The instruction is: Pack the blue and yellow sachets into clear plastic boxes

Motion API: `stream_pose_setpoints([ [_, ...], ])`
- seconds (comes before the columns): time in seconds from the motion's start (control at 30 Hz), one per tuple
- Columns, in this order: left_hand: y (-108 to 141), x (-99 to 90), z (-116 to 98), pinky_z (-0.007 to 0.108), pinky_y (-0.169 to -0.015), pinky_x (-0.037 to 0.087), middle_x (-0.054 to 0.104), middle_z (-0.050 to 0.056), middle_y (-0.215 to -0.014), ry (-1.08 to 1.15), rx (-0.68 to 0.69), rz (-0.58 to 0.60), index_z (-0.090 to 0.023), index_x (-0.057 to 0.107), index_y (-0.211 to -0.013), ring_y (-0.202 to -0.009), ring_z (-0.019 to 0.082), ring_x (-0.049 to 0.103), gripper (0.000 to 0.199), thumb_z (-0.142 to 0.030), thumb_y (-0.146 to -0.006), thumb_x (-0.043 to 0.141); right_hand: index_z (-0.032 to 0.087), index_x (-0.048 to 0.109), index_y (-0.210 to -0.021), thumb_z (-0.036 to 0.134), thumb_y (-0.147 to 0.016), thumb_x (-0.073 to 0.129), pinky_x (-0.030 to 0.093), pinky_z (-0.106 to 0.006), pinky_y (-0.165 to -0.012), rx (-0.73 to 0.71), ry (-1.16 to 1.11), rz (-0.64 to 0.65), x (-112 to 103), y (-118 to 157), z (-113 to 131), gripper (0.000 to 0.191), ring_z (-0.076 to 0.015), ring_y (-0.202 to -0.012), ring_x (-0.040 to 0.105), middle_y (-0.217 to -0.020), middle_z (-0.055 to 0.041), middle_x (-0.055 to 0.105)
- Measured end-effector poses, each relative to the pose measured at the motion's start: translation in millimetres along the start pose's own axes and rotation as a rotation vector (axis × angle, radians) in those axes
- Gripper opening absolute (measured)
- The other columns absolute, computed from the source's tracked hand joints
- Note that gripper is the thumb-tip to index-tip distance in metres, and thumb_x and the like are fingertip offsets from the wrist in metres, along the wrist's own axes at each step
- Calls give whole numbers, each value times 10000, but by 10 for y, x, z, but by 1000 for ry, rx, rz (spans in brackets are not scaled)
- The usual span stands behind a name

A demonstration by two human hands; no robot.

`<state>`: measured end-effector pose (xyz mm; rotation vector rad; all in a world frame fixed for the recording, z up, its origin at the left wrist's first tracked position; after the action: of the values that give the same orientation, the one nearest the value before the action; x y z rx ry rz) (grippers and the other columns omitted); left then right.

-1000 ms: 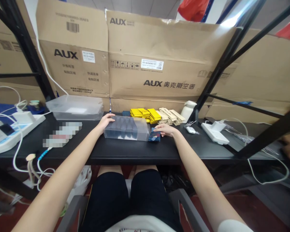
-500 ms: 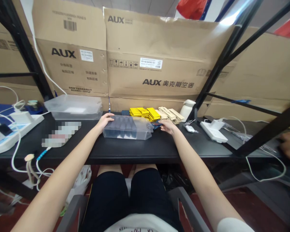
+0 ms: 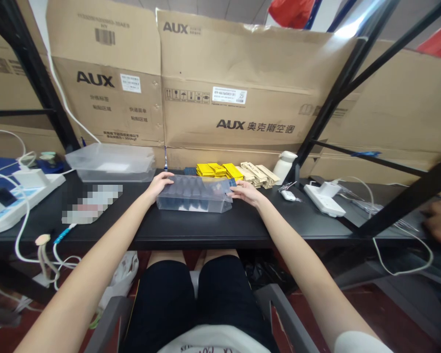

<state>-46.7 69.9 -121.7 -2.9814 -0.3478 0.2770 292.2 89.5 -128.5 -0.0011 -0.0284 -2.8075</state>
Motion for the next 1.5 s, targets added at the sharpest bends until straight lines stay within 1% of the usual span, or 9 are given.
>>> stream_pose_setpoints([
  [0.2, 6, -1, -4, 401, -801, 551, 659, 83, -1087, -8, 6, -6, -125, 635, -1078, -927, 204, 652, 223, -268, -907, 615, 185, 489, -699, 272, -592, 868, 563, -207, -607, -119, 97, -12, 66, 1, 37, 404, -131, -648, 705, -636, 45, 655],
  [0.33, 22, -14, -31, 411, -824, 544, 652, 83, -1107, -37, 13, -15, -125, 641, -1058, -960, 214, 642, 202, -250, -900, 623, 139, 632, -701, 302, -548, 874, 521, -197, -574, -137, 205, 57, 170, 62, 57, 329, -98, -581, 636, -643, 23, 675],
  [0.47, 24, -20, -48, 416, -833, 537, 651, 82, -1105, -53, 19, -21, -124, 645, -1042, -969, 216, 638, 192, -247, -895, 628, 113, 721, -836, 247, -535, 873, 510, -217, -558, -122, 281, 132, 270, 80, 18, 363, -106, -547, 609, -645, 3, 694],
  [0.63, 20, -17, -55, 411, -831, 528, 651, 76, -1081, -51, 25, -19, -125, 645, -1016, -954, 211, 632, 180, -256, -894, 627, 151, 689, -1139, 253, -640, 816, 498, -200, -530, -161, 300, 119, 311, 41, 1, 525, -89, -550, 587, -763, 3, 724],
  [0.77, 30, 9, -63, 397, -819, 518, 657, 64, -1031, -39, 27, 3, -127, 650, -984, -915, 201, 629, 153, -235, -876, 640, 164, 677, -1175, 292, -663, 810, 515, -190, -555, -142, 293, 165, 371, 99, 5, 544, -109, -671, 638, -980, -43, 735],
  [0.93, 28, 54, -66, 357, -774, 507, 675, 39, -928, -12, 38, 33, -153, 665, -918, -834, 188, 629, 147, -201, -779, 679, 164, 608, -1258, 352, -619, 841, 559, -251, -530, -43, 267, 287, 511, 239, -13, 706, -201, -740, 709, -1027, -100, 727],
  [1.17, 28, 89, -65, 320, -748, 482, 699, 6, -866, 5, 59, 52, -199, 706, -791, -839, 227, 637, 202, -170, -592, 691, 157, 643, -1010, 461, -705, 795, 466, -178, -399, -85, 259, 99, 419, 71, -86, 457, -139, -586, 669, -797, -61, 709],
  [1.27, 34, 113, -70, 347, -807, 484, 692, 26, -934, -6, 63, 61, -172, 689, -821, -874, 209, 631, 143, -171, -678, 703, 164, 671, -888, 449, -684, 809, 504, -176, -482, -90, 255, 139, 425, 67, -87, 377, -127, -626, 669, -771, -33, 710],
  [1.5, 24, 146, -26, 401, -826, 516, 672, 64, -1016, -36, 31, 82, -125, 653, -972, -907, 200, 641, 164, -262, -885, 635, 166, 725, -1053, 426, -667, 809, 570, -304, -810, -58, 208, 424, 655, 315, 55, 473, -225, -976, 703, -1146, -106, 714],
])
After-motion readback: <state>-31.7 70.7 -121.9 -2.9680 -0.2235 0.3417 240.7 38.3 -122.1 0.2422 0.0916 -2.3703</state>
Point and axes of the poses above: each hand's wrist, its own y-axis away from the middle knuckle, its own x-axis out of the palm, z = x × y, the point moved 10 cm from there along -y, towards the middle knuckle
